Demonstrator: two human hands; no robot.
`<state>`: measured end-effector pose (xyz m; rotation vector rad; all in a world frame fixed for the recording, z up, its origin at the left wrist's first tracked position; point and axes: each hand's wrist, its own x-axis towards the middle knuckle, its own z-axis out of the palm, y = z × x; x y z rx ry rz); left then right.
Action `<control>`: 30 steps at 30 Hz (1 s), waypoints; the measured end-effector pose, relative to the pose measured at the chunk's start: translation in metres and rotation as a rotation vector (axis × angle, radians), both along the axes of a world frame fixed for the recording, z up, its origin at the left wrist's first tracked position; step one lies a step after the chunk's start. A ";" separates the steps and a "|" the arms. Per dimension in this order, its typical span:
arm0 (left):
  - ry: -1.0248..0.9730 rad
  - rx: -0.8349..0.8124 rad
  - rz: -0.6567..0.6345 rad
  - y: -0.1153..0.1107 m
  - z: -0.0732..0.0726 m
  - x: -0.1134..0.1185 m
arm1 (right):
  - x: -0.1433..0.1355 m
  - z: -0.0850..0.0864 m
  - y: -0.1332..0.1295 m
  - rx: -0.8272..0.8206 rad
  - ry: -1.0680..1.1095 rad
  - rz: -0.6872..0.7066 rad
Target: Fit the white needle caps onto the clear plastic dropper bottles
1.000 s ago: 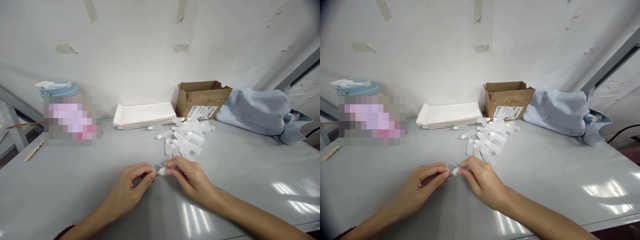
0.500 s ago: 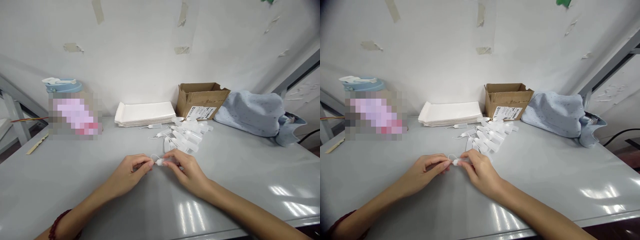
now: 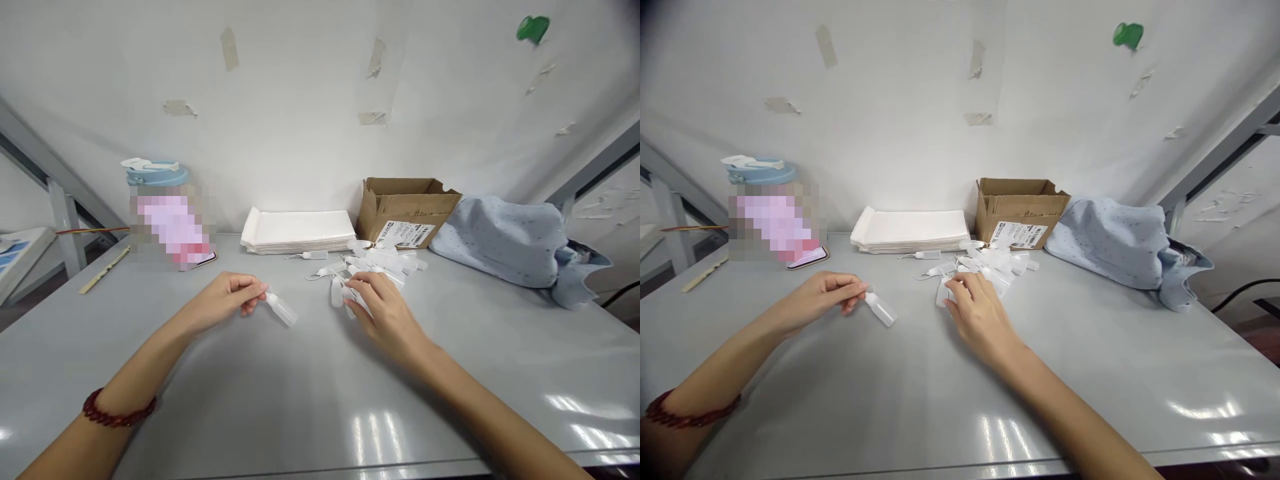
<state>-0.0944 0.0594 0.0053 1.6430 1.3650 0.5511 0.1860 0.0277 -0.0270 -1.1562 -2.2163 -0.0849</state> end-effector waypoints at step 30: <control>0.177 0.561 0.057 -0.028 -0.013 0.032 | -0.005 0.015 -0.012 -0.544 0.364 0.025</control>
